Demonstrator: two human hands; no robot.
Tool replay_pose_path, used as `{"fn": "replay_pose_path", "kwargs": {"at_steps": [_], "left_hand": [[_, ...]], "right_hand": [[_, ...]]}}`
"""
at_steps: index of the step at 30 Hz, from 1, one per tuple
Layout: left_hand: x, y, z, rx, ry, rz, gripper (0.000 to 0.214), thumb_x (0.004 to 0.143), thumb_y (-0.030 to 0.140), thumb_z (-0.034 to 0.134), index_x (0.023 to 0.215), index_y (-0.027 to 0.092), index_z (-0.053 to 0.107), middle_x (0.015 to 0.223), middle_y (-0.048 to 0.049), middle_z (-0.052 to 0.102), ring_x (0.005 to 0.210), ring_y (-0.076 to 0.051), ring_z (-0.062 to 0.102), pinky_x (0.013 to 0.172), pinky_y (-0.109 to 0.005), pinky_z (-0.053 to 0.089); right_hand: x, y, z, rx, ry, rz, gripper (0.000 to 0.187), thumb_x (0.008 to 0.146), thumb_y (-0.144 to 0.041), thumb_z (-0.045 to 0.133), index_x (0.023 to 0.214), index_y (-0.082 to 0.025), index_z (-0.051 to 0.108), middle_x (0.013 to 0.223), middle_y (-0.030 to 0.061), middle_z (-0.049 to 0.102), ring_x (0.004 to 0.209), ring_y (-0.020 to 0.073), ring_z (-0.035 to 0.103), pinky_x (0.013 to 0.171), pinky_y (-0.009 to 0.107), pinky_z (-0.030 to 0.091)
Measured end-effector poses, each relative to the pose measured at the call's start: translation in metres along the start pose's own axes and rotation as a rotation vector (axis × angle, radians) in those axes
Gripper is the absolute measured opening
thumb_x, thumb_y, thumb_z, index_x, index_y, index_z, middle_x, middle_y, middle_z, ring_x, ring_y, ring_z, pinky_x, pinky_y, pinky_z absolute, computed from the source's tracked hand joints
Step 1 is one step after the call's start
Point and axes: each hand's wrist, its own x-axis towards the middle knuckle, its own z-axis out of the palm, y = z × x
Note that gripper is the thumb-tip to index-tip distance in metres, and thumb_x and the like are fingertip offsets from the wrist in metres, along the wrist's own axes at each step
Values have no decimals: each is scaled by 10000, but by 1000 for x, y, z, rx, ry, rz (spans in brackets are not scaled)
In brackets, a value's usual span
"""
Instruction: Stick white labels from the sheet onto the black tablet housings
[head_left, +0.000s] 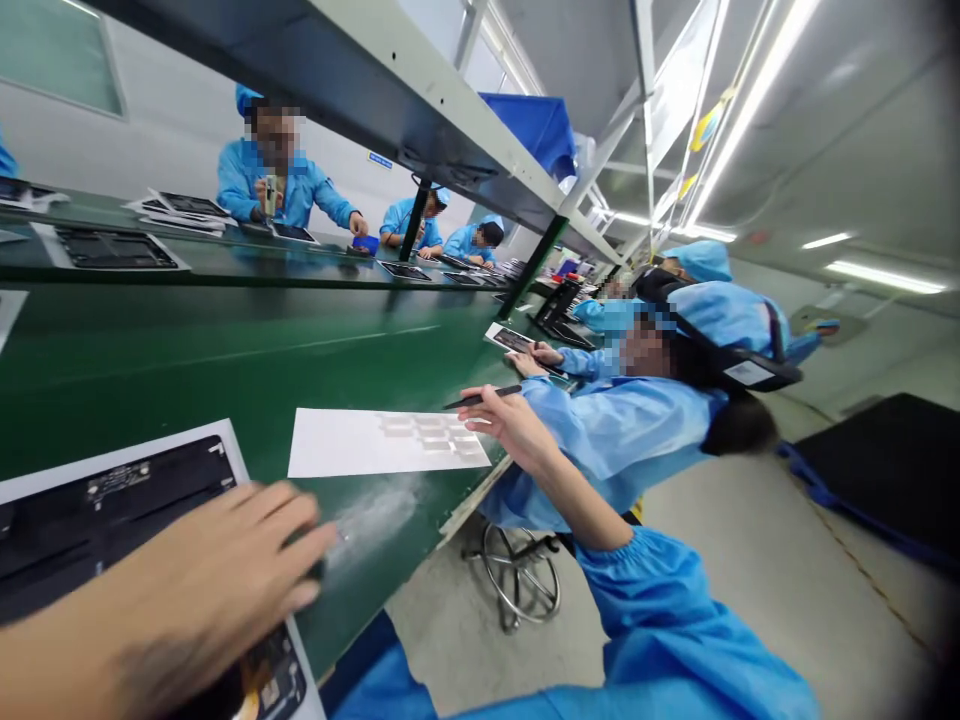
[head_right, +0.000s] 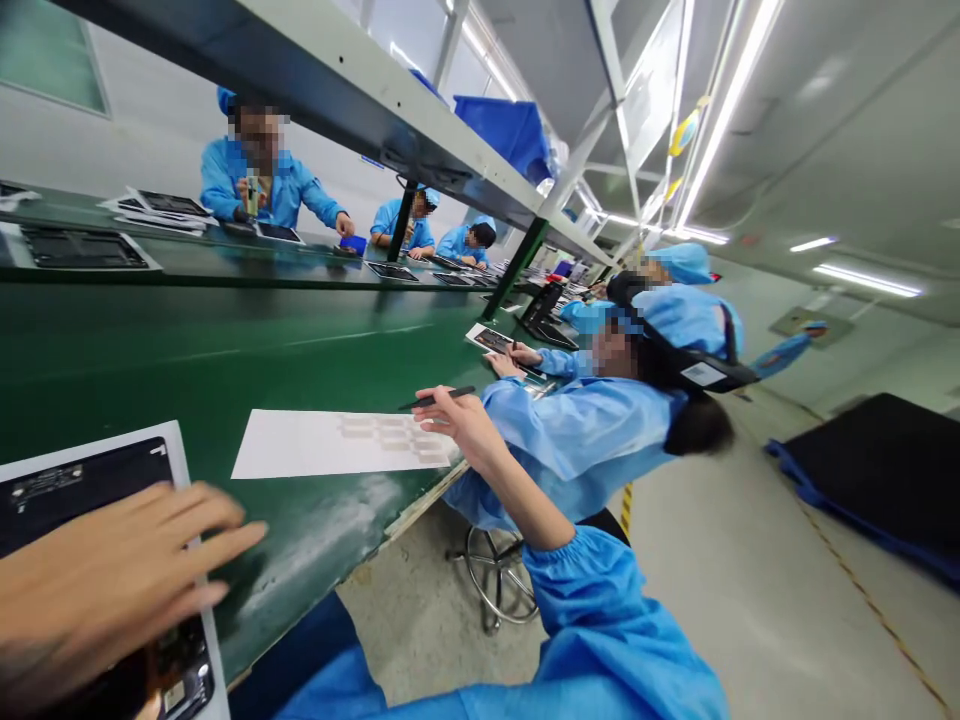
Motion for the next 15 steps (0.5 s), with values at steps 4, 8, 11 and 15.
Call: {"fn": "replay_pose_path", "kwargs": {"at_steps": [4, 8, 11, 15], "left_hand": [[114, -8, 19, -104, -160, 232, 469, 1008, 512, 448, 1413, 288, 520, 1514, -77, 449, 1416, -308, 362, 1177, -472, 276], [161, -11, 60, -188, -369, 178, 626, 990, 622, 410, 1525, 300, 362, 1652, -81, 113, 1516, -353, 79, 1208, -562, 115], [159, -13, 75, -249, -391, 129, 620, 989, 660, 356, 1527, 351, 343, 1656, -43, 44, 1518, -348, 41, 1212, -551, 78], [153, -14, 77, -277, -364, 126, 574, 987, 635, 404, 1501, 381, 385, 1654, -36, 62, 1517, -351, 71, 1205, -564, 69]], "right_hand": [[4, 17, 4, -100, 10, -33, 485, 664, -592, 808, 837, -146, 725, 728, 44, 709, 704, 171, 657, 709, 295, 516], [6, 26, -1, -223, -55, -16, 489, 715, -622, 752, 860, -155, 722, 763, 44, 729, 711, 174, 662, 700, 290, 502], [6, 25, -7, -262, -130, 37, 519, 727, -644, 731, 904, -156, 723, 787, 66, 750, 739, 193, 685, 703, 300, 505], [11, 19, -8, -258, -187, 124, 525, 709, -645, 752, 882, -150, 721, 792, 76, 753, 723, 177, 678, 693, 286, 500]]}}
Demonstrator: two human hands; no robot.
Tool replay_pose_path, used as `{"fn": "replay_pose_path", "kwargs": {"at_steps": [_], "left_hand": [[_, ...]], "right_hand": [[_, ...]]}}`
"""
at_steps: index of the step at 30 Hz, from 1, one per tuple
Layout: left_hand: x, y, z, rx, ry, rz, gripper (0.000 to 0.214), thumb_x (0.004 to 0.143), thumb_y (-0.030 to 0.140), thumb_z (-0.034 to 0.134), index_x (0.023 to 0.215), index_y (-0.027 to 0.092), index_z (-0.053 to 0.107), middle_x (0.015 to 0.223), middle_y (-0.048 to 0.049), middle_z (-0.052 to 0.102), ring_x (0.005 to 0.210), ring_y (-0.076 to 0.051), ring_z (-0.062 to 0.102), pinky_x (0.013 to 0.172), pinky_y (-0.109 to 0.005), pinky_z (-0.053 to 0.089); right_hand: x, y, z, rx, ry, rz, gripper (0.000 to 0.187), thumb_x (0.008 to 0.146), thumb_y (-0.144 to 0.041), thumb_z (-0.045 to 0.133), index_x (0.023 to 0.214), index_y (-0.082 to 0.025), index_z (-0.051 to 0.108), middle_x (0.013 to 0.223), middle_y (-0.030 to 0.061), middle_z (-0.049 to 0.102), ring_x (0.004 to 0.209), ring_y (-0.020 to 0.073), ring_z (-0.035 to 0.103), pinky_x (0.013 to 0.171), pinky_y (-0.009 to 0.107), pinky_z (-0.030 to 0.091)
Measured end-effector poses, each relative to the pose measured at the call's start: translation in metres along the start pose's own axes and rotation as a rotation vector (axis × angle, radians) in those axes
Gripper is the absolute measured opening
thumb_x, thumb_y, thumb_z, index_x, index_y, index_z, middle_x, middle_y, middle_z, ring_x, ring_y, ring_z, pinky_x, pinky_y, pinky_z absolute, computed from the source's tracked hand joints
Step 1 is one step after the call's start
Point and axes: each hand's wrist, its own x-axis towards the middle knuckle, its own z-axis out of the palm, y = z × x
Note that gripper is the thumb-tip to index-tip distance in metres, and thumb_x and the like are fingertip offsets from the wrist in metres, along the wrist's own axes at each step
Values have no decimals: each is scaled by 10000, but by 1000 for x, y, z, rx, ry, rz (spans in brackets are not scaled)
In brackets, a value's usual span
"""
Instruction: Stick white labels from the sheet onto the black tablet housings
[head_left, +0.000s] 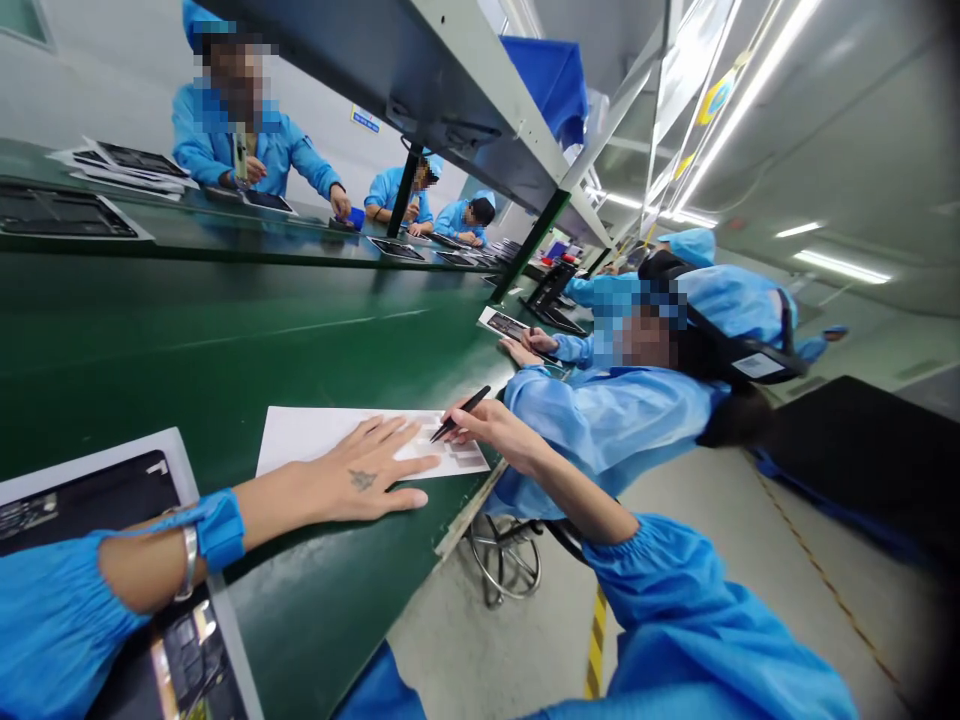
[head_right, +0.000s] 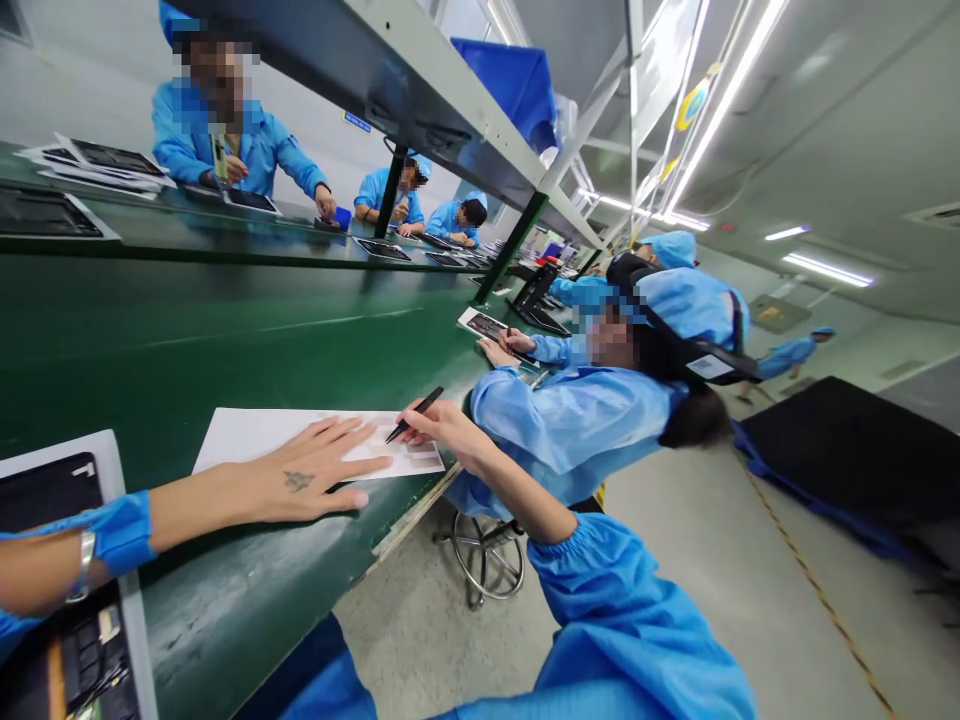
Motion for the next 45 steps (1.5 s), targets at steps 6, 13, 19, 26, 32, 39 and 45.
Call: {"fn": "replay_pose_path", "kwargs": {"at_steps": [6, 13, 19, 26, 32, 39, 45], "left_hand": [[2, 0, 2, 12, 48, 30, 518, 1001, 579, 422, 1483, 387, 416, 1654, -26, 93, 1515, -345, 103, 1198, -562, 90], [0, -1, 9, 51, 163, 83, 460, 1017, 544, 399, 1437, 382, 491, 1654, 2, 148, 1501, -319, 182, 1207, -493, 120], [0, 1, 3, 63, 95, 44, 463, 1010, 497, 428, 1457, 379, 462, 1651, -21, 153, 1505, -337, 163, 1199, -536, 119], [4, 7, 0, 119, 38, 25, 471, 1009, 498, 442, 1456, 351, 478, 1625, -76, 247, 1486, -376, 209, 1185, -556, 164], [-38, 5, -39, 225, 187, 1, 531, 1017, 506, 447, 1518, 354, 357, 1633, -54, 229, 1505, -327, 163, 1199, -511, 176], [-227, -23, -98, 411, 270, -525, 393, 1067, 357, 321, 1022, 195, 677, 945, -46, 667, 880, -197, 631, 778, -291, 462], [-277, -15, -63, 401, 297, -603, 250, 1038, 234, 409, 1034, 185, 653, 978, -48, 614, 896, -176, 598, 785, -265, 456]], "right_hand": [[6, -10, 3, -48, -50, 51, 521, 687, -662, 757, 814, -157, 726, 765, 86, 751, 700, 166, 653, 641, 264, 472], [1, -14, 0, -64, -31, 96, 511, 697, -656, 753, 825, -162, 725, 791, 95, 753, 724, 178, 656, 662, 282, 481], [3, -10, 6, -114, -1, 1, 511, 690, -674, 739, 767, -169, 728, 693, 47, 703, 597, 134, 543, 561, 260, 379], [-1, -13, 14, 83, 111, -6, 517, 659, -647, 777, 739, -140, 715, 645, 28, 630, 616, 132, 518, 612, 275, 398], [-10, -48, 17, 186, 245, -204, 463, 614, -635, 817, 802, -222, 726, 712, 20, 605, 649, 159, 536, 617, 300, 463], [-8, -56, 44, 104, 272, -214, 449, 574, -662, 827, 722, -245, 753, 636, 45, 605, 601, 210, 545, 555, 363, 498], [20, -101, 177, 196, -171, -280, 477, 664, -633, 788, 809, -180, 752, 798, 64, 680, 717, 184, 604, 734, 351, 534]]}}
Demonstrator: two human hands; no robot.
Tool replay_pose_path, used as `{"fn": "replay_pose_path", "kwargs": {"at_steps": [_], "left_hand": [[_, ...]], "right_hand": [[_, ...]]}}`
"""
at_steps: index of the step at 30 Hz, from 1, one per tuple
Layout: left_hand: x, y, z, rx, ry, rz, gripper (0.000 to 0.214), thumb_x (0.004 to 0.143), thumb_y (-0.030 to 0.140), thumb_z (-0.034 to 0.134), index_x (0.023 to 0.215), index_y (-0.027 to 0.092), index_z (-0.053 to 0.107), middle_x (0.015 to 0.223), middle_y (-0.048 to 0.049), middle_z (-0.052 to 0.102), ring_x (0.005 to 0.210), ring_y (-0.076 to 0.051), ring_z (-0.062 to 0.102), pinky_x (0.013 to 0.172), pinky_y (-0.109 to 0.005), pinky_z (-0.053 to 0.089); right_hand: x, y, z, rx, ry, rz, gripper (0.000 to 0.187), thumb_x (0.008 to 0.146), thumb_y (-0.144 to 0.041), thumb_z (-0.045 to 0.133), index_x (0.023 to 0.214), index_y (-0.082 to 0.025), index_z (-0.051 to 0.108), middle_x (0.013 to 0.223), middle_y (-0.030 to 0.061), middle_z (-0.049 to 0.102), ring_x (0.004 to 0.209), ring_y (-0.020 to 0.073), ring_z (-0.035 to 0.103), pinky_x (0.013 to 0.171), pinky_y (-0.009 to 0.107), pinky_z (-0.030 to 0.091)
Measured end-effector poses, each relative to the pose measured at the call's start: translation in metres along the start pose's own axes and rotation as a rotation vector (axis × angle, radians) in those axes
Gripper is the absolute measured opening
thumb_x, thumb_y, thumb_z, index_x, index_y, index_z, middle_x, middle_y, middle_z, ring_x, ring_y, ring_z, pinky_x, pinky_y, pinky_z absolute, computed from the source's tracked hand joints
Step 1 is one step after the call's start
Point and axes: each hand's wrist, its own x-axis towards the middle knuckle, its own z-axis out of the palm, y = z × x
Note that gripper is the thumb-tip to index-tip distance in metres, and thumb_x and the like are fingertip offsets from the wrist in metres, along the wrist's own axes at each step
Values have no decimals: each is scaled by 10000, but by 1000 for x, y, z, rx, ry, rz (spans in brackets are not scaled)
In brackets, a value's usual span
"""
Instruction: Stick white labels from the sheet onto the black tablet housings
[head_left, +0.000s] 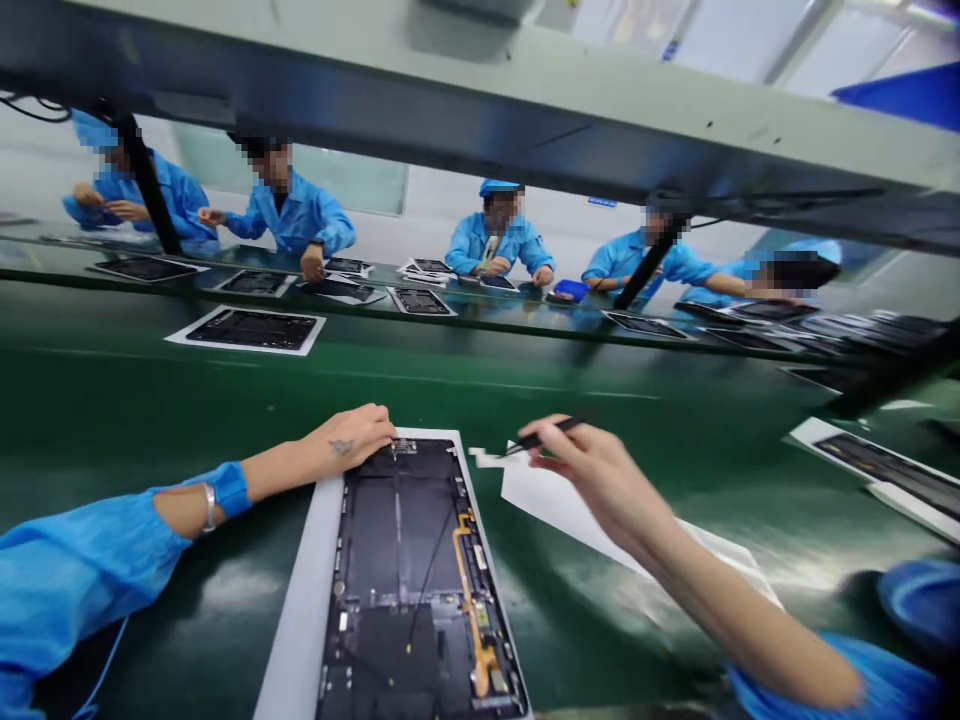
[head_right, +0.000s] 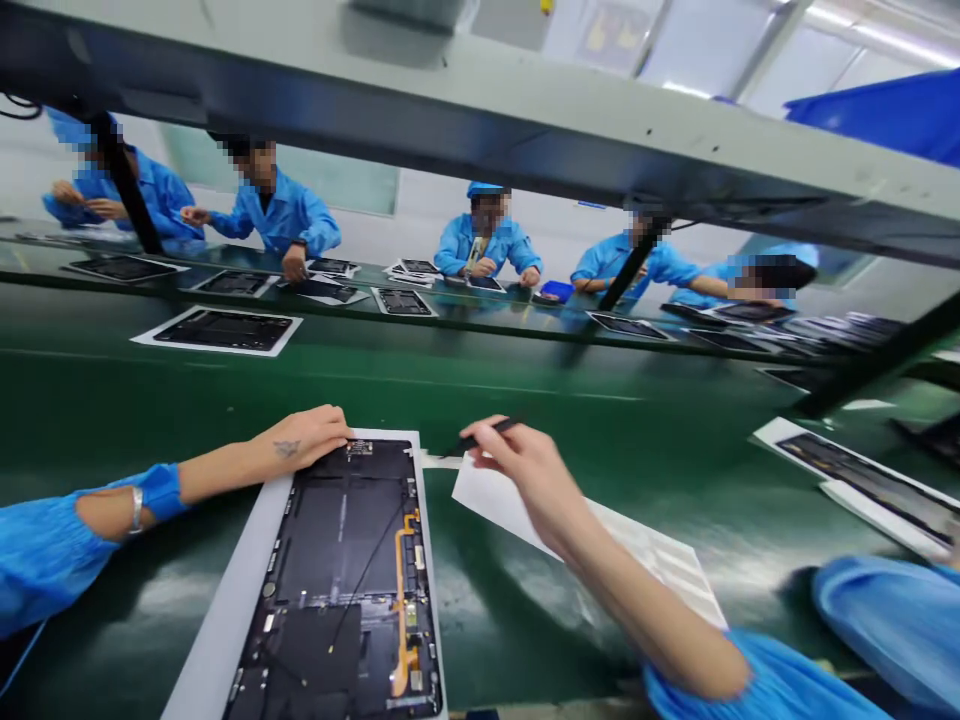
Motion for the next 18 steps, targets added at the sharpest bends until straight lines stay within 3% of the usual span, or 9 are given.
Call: {"fn": "replay_pose_path", "kwargs": {"at_steps": [3, 6, 10, 18], "left_hand": [[-5, 10, 7, -19, 25, -10, 229, 1034, 213, 417, 1020, 175, 642, 955, -48, 602, 884, -178, 583, 761, -262, 456], [-9, 14, 8, -80, 75, 30, 243, 1014, 130, 411, 1121, 182, 623, 997, -50, 614, 924, -181, 572, 765, -257, 455], [-11, 14, 12, -154, 126, 115, 338, 953, 18, 414, 1152, 199, 621, 1036, -48, 624, 918, -178, 558, 760, -257, 448], [-8, 11, 28, -186, 209, 150, 349, 907, -5, 455, 1120, 208, 631, 1014, -43, 627, 867, -172, 548, 702, -258, 432]], "right_hand": [[34, 11, 53, 43, -102, 19, 514, 597, -656, 807, 736, -169, 723, 661, 16, 614, 666, 156, 572, 726, 328, 514], [53, 28, 77, 57, -110, 66, 558, 548, -688, 807, 689, -162, 686, 589, -10, 569, 628, 146, 553, 720, 327, 500], [56, 40, 75, 62, -119, 150, 545, 571, -665, 817, 689, -153, 673, 620, -2, 588, 650, 145, 577, 735, 316, 496], [55, 37, 68, 72, -135, 252, 513, 574, -630, 843, 619, -159, 644, 639, -5, 569, 663, 136, 580, 716, 295, 515]]}}
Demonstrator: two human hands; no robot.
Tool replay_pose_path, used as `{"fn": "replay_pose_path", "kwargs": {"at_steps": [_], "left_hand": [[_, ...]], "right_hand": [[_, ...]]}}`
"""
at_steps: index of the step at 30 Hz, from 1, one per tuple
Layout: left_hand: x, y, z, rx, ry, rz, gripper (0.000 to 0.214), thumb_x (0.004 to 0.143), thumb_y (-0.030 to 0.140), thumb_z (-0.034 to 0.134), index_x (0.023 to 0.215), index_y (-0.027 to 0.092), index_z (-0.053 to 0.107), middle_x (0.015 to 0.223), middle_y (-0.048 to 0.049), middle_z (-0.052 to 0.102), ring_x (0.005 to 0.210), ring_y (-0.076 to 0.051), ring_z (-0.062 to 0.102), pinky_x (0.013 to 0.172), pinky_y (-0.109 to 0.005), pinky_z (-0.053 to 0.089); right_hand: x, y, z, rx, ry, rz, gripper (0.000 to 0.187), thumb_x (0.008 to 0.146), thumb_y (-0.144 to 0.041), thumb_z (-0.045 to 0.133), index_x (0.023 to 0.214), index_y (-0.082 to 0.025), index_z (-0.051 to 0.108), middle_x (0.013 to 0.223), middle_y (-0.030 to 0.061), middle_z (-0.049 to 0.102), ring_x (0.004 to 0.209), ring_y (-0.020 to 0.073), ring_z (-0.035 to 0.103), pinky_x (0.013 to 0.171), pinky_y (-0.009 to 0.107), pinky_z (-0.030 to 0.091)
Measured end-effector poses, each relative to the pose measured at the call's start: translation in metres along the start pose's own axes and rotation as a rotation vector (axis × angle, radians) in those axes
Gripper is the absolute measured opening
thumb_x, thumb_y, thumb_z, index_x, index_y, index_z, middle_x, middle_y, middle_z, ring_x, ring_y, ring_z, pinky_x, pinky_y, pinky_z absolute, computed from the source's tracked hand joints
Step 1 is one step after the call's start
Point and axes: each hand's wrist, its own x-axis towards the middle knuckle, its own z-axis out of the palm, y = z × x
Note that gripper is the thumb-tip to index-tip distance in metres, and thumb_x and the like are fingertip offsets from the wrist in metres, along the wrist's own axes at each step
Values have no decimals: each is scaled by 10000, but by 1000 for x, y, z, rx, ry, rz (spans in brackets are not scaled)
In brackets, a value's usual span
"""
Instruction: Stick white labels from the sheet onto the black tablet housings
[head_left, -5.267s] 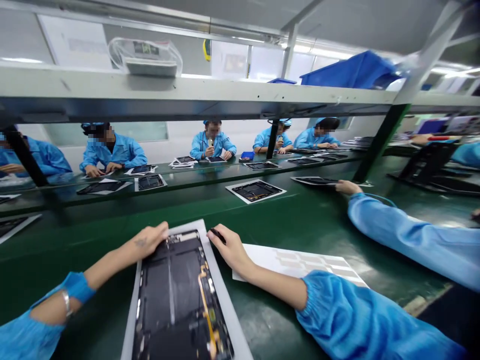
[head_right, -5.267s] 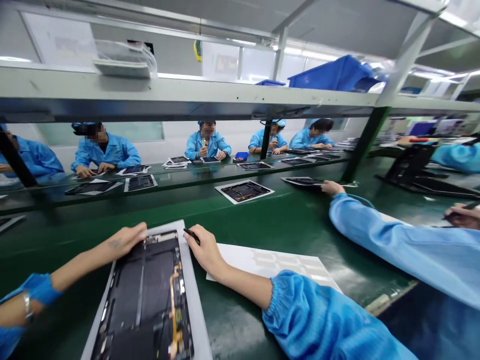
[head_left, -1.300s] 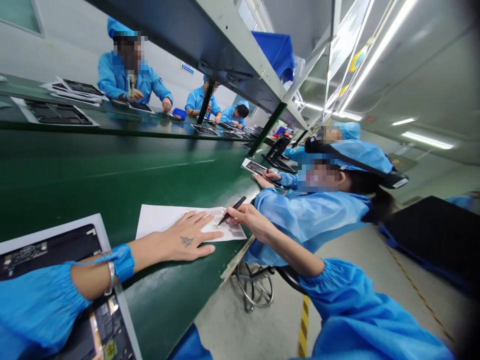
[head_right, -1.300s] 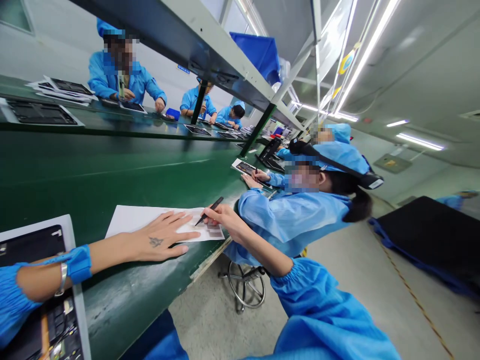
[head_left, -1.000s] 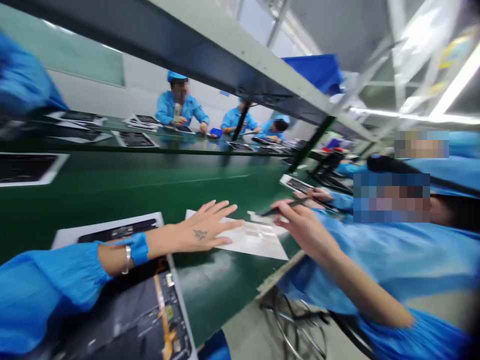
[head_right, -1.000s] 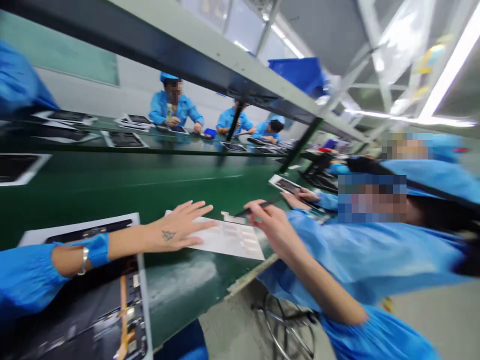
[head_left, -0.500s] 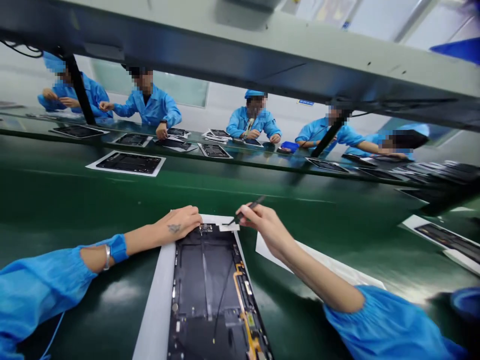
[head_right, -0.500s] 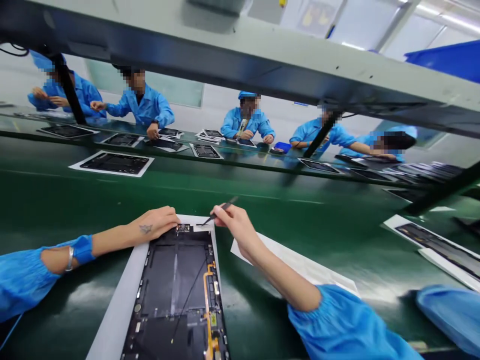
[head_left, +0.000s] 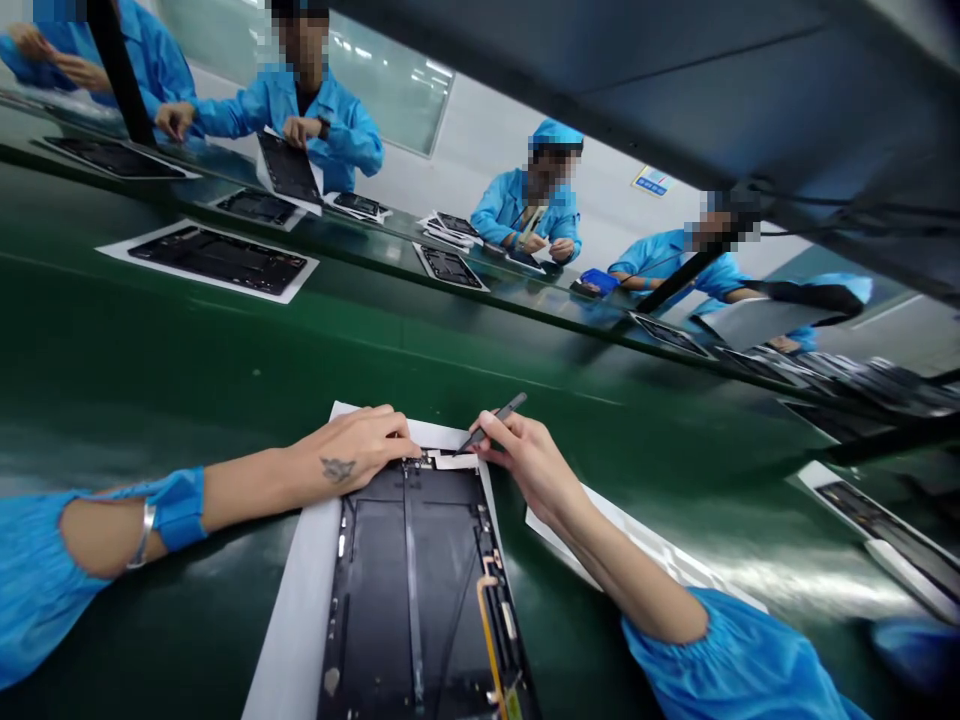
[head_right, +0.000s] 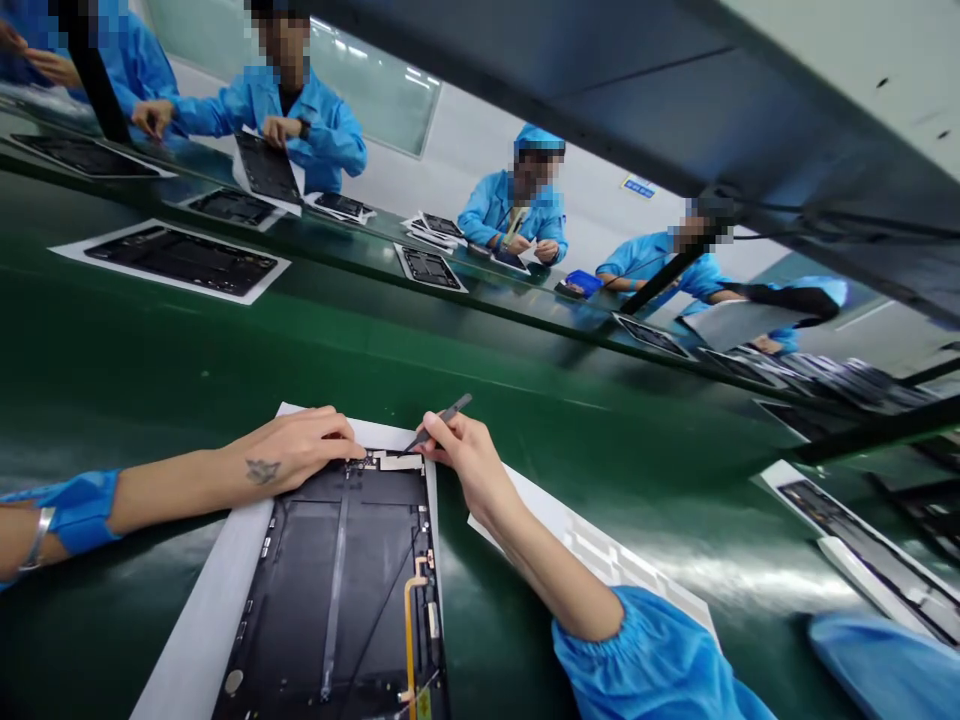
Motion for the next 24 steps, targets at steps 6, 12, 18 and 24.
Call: {"fn": "replay_pose_path", "kwargs": {"at_steps": [6, 12, 18, 24], "left_hand": [[1, 1, -1, -3, 3, 7, 341, 905, 1, 438, 1101, 196, 638, 993, -45, 631, 840, -175, 539, 700, -277, 422], [1, 2, -1, -4, -5, -4, 338, 900, 2, 453, 1098, 206, 636, 996, -36, 638, 850, -180, 537, 710, -286, 403], [2, 2, -1, -7, -23, -14, 347, 902, 9, 439, 1102, 210, 639, 1003, -38, 636, 858, -178, 537, 717, -289, 399], [2, 2, -1, -4, -22, -11, 360, 885, 6, 421, 1083, 208, 644, 995, -44, 643, 846, -182, 529, 703, -290, 399]], "right_hand": [[-2, 1, 1, 10, 10, -14, 498, 586, -618, 844, 623, -160, 651, 637, -4, 568, 652, 128, 548, 708, 289, 503], [-4, 9, -2, 1, 6, -85, 440, 690, -582, 804, 696, -162, 672, 644, -6, 561, 681, 133, 532, 714, 274, 473], [-5, 11, -4, -34, 10, -95, 448, 707, -594, 785, 712, -161, 669, 648, -7, 553, 664, 129, 503, 698, 271, 454], [-6, 9, -2, -68, 10, -89, 457, 704, -609, 775, 708, -168, 657, 664, 1, 555, 673, 140, 504, 710, 282, 459]]}}
